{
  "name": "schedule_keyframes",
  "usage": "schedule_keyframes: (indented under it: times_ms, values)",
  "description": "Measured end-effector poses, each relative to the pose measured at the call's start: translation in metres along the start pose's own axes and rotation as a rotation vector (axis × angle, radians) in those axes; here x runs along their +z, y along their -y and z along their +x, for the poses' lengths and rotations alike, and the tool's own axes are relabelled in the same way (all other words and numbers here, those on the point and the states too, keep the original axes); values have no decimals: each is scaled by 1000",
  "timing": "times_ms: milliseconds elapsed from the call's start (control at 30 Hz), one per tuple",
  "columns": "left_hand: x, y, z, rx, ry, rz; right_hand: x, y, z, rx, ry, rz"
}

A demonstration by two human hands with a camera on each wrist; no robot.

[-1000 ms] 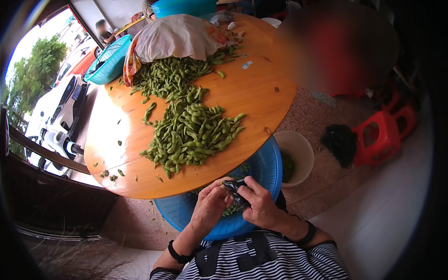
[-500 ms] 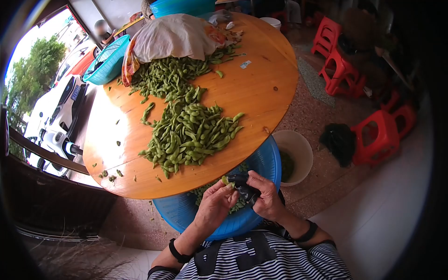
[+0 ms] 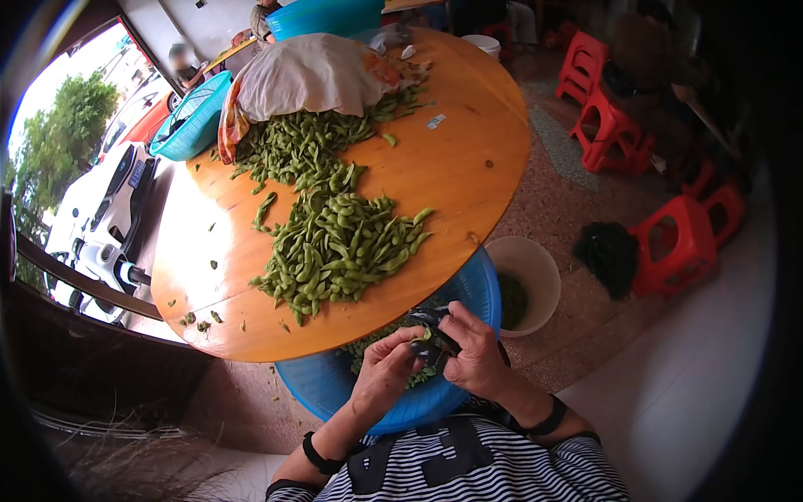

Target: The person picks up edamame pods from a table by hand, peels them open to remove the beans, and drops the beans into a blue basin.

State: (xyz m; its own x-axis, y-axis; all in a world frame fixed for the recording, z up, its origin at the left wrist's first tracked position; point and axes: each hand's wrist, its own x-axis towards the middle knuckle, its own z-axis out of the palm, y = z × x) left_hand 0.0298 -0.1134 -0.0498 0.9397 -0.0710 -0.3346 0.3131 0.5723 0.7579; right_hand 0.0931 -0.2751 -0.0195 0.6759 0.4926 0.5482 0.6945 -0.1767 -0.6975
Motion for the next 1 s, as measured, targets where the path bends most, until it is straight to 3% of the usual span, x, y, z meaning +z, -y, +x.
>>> schedule_keyframes:
  times_ms: [167,333,633,833,1000]
  values:
    - [10,-3,1,-44,-19,62,10,2,-1,87,-8,-70]
    - [0,3,5,-78,36,63,3,-1,0,252,15,116]
    - [12,-4,2,24,51,-4,-2,-3,-7,93,-88,-1]
    - [5,5,4,-35,49,-123,1,-1,-8,93,26,-4]
    - [-2,14,7,-43,30,-153,4,-6,-7,119,-20,18]
